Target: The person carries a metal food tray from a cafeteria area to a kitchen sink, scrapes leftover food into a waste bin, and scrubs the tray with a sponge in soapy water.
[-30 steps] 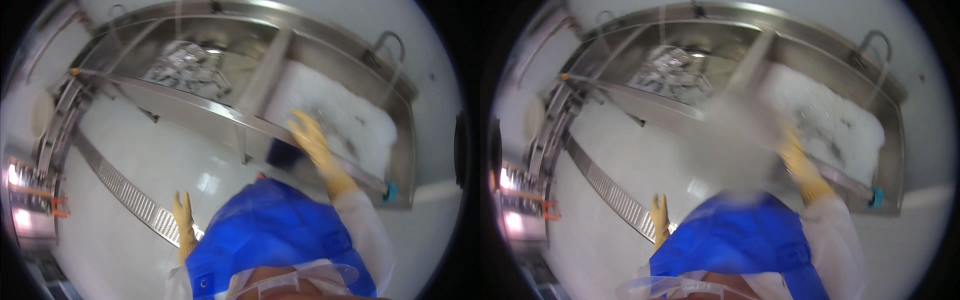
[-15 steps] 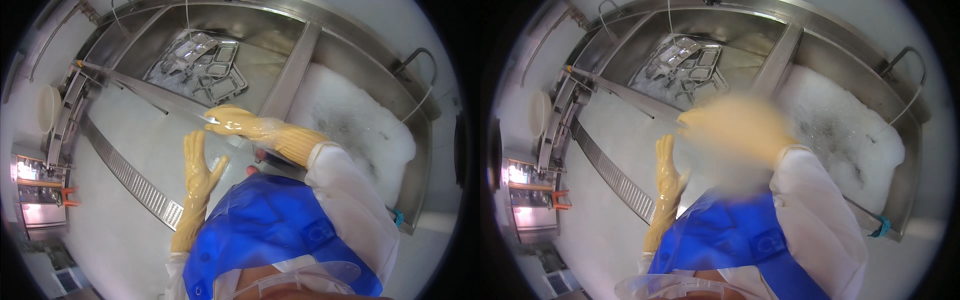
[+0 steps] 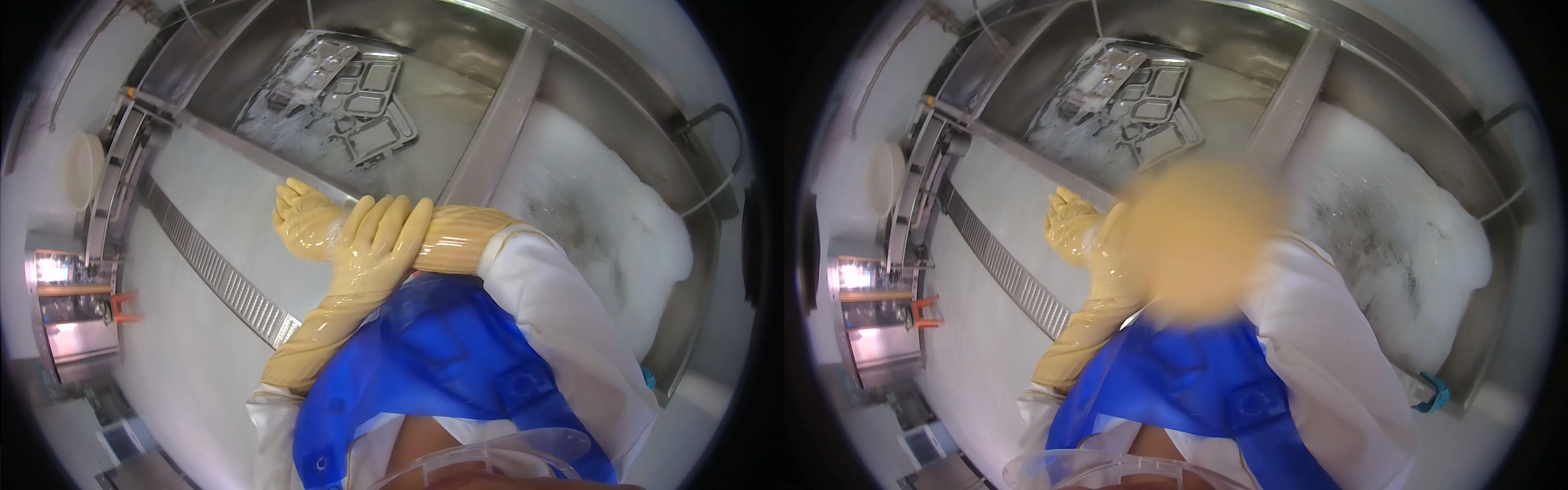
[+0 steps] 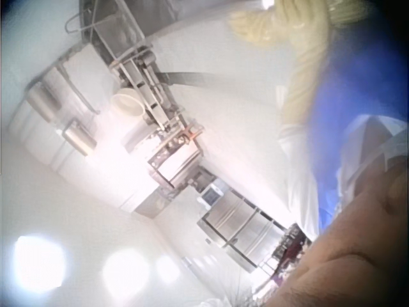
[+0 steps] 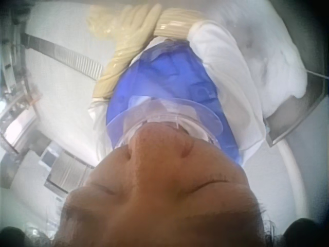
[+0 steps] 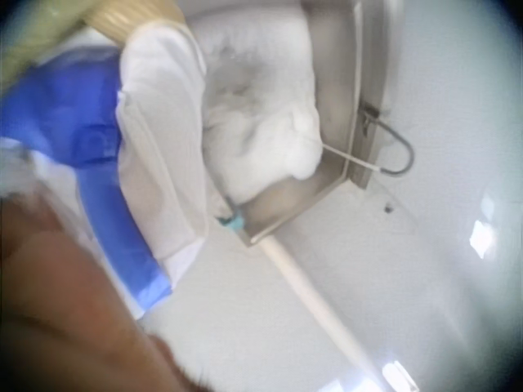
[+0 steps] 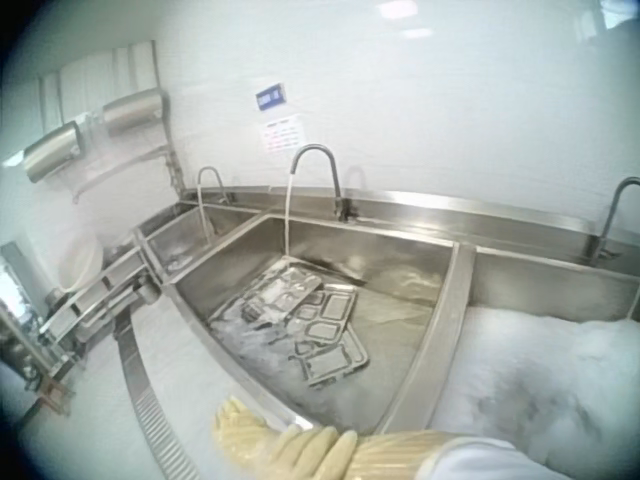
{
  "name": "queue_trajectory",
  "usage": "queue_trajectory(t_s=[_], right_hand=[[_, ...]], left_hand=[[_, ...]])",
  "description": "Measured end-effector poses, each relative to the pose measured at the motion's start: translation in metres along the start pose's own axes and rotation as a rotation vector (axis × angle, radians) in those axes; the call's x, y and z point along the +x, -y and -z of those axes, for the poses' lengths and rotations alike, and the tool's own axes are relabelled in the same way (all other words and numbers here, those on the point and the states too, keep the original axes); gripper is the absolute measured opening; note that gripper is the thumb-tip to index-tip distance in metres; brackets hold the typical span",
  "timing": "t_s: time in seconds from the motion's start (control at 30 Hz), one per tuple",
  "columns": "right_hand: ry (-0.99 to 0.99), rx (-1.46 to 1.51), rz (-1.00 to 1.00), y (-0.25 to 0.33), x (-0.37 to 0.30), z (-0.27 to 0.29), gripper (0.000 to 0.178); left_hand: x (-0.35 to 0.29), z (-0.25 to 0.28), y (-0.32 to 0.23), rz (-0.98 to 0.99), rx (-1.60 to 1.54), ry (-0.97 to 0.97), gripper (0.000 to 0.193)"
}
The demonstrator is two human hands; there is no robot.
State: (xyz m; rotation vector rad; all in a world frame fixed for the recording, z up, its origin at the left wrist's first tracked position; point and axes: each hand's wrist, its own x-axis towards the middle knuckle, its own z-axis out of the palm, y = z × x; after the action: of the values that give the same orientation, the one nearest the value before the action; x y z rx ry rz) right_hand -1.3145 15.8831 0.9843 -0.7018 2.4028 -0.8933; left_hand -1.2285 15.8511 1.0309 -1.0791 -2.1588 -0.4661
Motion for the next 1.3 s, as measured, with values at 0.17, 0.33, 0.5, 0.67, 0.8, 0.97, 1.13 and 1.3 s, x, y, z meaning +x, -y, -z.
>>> queue_trajectory(t_s=[0.17, 0.33, 0.5, 0.67, 0.8, 0.97, 1.13, 1.3], right_hand=[[0.097, -0.067, 0.018, 0.020, -0.013, -0.041, 0.046], [0.253, -0.152, 0.030, 0.040, -0.032, -0.082, 0.045], [0.550, -0.173, -0.018, 0.061, -0.071, -0.109, 0.045], [0.051, 0.294, 0.283, 0.046, -0.185, -0.068, 0.041], [-0.243, 0.312, 0.127, 0.000, -0.238, -0.058, 0.035], [-0.453, 0.631, -0.166, -0.057, -0.301, -0.037, 0.032], [-0.765, 0.824, -0.355, -0.232, -0.364, -0.062, 0.040], [-0.887, 0.923, -0.938, -0.427, -0.484, -0.109, 0.048]], left_hand=[[-0.032, 0.058, 0.009, 0.132, 0.059, 0.163, 0.052], [-0.085, 0.097, -0.007, 0.295, 0.012, 0.151, 0.060], [-0.137, 0.117, -0.039, 0.443, -0.029, 0.087, 0.056], [-0.225, 0.102, -0.040, 0.929, 0.088, 0.332, 0.018], [-0.283, 0.130, -0.104, 1.533, -0.297, 0.120, 0.041], [-0.326, 0.111, -0.194, 1.980, -0.699, -0.336, 0.050], [-0.239, 0.065, -0.226, 2.107, -0.736, -0.355, 0.050], [-0.178, 0.023, -0.208, 1.819, -0.636, -0.089, 0.050]])
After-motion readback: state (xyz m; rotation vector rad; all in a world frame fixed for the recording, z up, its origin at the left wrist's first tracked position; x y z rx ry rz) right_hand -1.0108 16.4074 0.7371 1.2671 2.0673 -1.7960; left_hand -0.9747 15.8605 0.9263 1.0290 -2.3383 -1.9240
